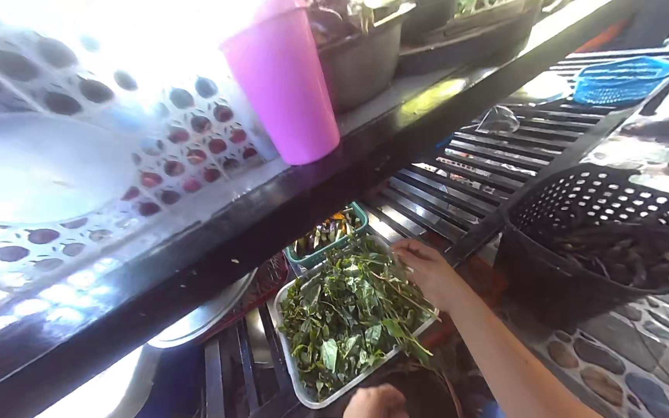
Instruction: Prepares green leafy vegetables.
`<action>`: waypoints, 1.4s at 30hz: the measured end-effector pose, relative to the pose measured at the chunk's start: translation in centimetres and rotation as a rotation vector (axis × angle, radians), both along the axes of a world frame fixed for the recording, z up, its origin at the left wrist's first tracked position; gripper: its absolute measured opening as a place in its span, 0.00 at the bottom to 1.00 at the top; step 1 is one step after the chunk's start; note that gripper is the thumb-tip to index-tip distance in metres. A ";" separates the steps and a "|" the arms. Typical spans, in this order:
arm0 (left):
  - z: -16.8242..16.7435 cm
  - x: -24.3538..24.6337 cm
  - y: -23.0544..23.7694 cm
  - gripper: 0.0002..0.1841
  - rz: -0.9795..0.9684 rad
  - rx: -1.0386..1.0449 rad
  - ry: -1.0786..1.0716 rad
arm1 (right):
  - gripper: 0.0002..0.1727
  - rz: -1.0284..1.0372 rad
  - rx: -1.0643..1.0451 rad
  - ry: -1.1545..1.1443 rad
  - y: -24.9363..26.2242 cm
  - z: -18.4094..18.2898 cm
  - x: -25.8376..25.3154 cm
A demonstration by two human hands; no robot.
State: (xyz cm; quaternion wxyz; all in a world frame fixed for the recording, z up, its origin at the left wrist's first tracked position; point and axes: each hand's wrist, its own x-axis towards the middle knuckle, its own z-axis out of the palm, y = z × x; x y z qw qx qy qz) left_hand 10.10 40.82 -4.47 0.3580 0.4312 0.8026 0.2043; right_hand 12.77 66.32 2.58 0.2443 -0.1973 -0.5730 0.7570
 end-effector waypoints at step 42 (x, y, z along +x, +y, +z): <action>0.9 -16.2 0.2 0.11 0.433 0.784 0.319 | 0.32 0.431 0.332 -0.391 -5.1 -4.9 -6.8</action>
